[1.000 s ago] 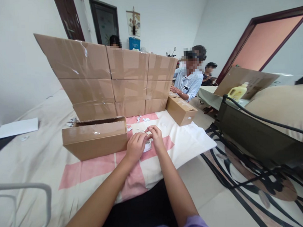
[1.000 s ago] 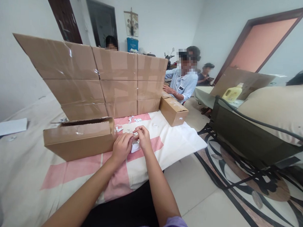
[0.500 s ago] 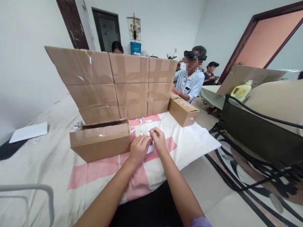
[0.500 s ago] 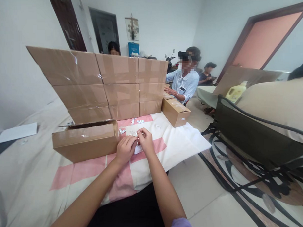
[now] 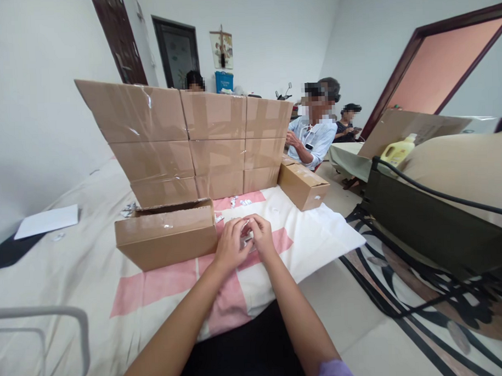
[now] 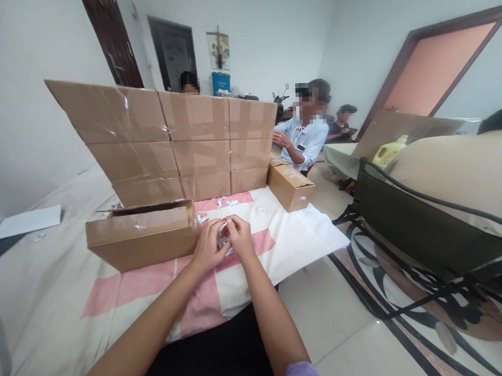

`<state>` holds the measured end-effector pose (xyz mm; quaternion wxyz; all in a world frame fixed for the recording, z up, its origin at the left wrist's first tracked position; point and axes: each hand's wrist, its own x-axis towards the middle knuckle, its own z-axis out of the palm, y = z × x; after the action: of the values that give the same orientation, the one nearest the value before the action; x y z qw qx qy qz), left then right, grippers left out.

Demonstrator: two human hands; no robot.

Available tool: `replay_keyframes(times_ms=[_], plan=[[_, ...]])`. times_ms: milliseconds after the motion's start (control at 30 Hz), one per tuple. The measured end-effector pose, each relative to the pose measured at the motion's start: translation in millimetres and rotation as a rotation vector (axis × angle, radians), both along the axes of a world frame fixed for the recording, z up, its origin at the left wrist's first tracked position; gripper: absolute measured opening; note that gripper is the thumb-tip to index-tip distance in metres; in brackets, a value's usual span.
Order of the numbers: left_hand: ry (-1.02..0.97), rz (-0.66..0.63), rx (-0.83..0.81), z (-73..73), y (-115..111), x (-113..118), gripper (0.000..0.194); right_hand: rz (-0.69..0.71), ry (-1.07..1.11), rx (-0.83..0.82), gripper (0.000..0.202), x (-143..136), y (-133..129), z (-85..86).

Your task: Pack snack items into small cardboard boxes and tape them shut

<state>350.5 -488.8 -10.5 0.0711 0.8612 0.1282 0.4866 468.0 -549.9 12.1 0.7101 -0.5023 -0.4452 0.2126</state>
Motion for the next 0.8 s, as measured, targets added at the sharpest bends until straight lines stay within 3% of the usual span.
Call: replay_keyframes(times_ms=[133, 267, 467, 800], plan=[[0.032, -0.085, -0.102, -12.7, 6.4, 4.7, 0.079, -0.021, 0.050, -0.004, 0.022, -1.0, 1.1, -1.4], [0.072, -0.059, -0.226, -28.3, 15.7, 9.9, 0.093, 0.010, 0.063, -0.011, 0.030, -0.3, -0.2, -2.6], [0.089, -0.067, -0.335, -37.3, 19.4, 12.5, 0.091, 0.048, -0.040, -0.014, 0.036, 0.4, -3.2, -6.5], [0.091, 0.022, -0.354, -27.8, 9.5, 10.7, 0.085, -0.021, -0.108, -0.024, 0.029, -3.6, -3.1, -7.7]])
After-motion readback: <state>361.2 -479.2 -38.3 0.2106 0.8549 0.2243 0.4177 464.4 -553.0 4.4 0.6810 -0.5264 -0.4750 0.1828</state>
